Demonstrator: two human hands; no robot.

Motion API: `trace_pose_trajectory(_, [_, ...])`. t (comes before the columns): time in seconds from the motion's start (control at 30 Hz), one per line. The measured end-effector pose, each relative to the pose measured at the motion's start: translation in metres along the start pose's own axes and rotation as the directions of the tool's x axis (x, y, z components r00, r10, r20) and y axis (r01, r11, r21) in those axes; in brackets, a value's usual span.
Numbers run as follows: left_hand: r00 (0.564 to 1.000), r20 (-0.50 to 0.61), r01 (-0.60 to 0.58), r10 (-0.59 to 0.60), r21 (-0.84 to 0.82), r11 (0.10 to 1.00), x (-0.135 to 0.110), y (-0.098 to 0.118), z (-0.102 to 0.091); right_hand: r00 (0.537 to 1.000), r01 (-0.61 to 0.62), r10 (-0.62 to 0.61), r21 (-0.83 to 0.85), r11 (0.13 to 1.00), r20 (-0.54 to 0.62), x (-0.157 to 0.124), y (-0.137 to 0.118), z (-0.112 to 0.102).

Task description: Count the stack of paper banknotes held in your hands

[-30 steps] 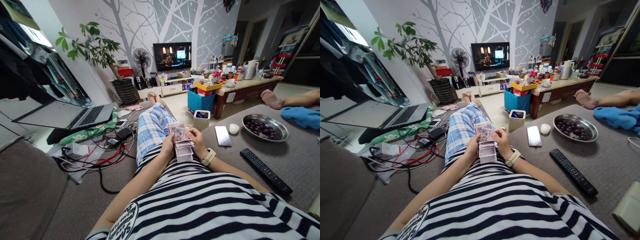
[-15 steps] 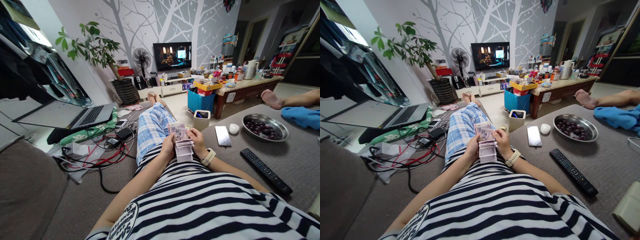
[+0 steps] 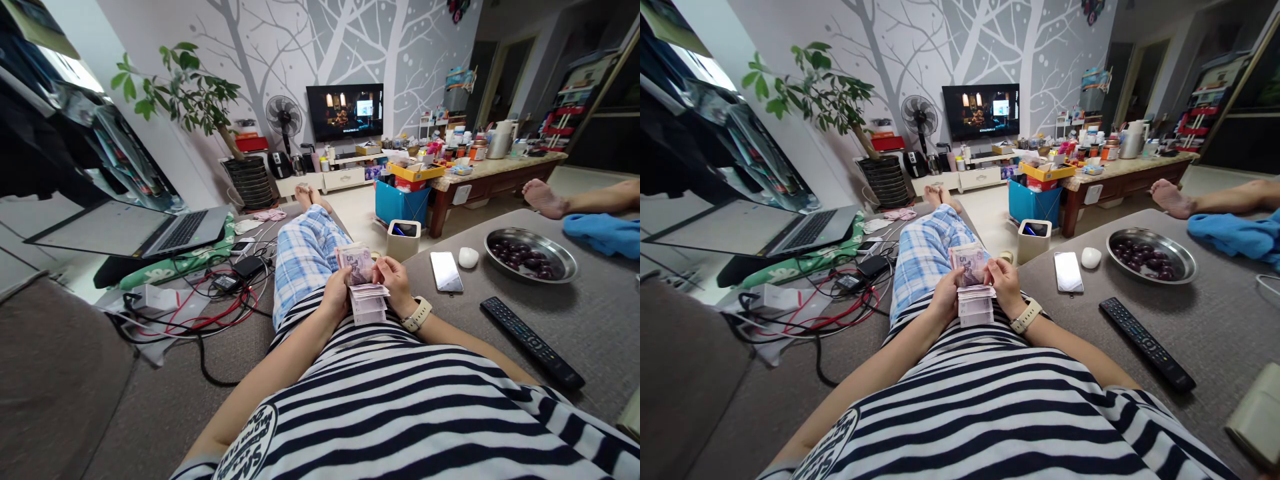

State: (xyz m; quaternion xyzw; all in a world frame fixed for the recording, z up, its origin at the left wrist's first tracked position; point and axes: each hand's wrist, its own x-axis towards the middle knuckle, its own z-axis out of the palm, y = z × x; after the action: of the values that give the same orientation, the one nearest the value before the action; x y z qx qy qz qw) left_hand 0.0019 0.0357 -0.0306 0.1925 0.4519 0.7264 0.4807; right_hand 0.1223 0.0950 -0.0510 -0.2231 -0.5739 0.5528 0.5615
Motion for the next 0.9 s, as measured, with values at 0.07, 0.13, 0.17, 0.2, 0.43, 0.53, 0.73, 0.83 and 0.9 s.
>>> trace_pose_trajectory(0.07, [1.0, 0.008, 0.007, -0.007, 0.008, 1.0, -0.002, 0.001, 0.0, 0.999, 0.02, -0.022, -0.044, 0.999, -0.039, 0.002, 0.001, -0.002])
trace_pose_trajectory(0.13, [0.999, 0.029, 0.021, -0.021, 0.012, 1.0, -0.004, 0.002, 0.001, 0.997, 0.015, -0.021, -0.081, 0.997, -0.075, 0.004, 0.003, -0.003])
trace_pose_trajectory(0.17, [0.999, 0.036, 0.024, -0.024, 0.015, 1.0, -0.005, 0.003, 0.001, 0.996, 0.006, -0.014, -0.095, 0.996, -0.089, 0.005, 0.005, -0.003])
trace_pose_trajectory(0.2, [0.999, 0.036, 0.022, -0.023, 0.018, 1.0, -0.006, 0.003, 0.002, 0.995, -0.004, -0.007, -0.105, 0.994, -0.1, 0.005, 0.006, -0.003])
trace_pose_trajectory(0.43, [0.998, 0.057, -0.001, -0.001, 0.025, 1.0, -0.001, 0.0, -0.001, 0.994, -0.009, -0.009, -0.162, 0.987, -0.109, 0.006, 0.014, -0.003])
trace_pose_trajectory(0.53, [0.999, 0.052, -0.014, 0.014, 0.002, 1.0, 0.005, -0.003, -0.003, 0.995, -0.008, -0.008, -0.153, 0.988, -0.104, 0.006, 0.011, -0.004])
trace_pose_trajectory(0.73, [0.998, 0.055, -0.018, 0.02, -0.036, 0.999, 0.011, -0.006, -0.005, 0.997, 0.017, -0.024, -0.098, 0.995, -0.073, 0.003, 0.002, -0.002])
trace_pose_trajectory(0.83, [0.996, 0.072, -0.04, 0.042, -0.032, 0.999, 0.011, -0.006, -0.005, 0.999, 0.016, -0.018, -0.049, 0.999, -0.042, 0.001, -0.003, 0.0])
trace_pose_trajectory(0.9, [0.995, 0.084, -0.044, 0.046, -0.026, 0.999, 0.01, -0.005, -0.005, 0.999, 0.013, -0.014, -0.012, 1.0, -0.041, 0.0, -0.005, 0.001])
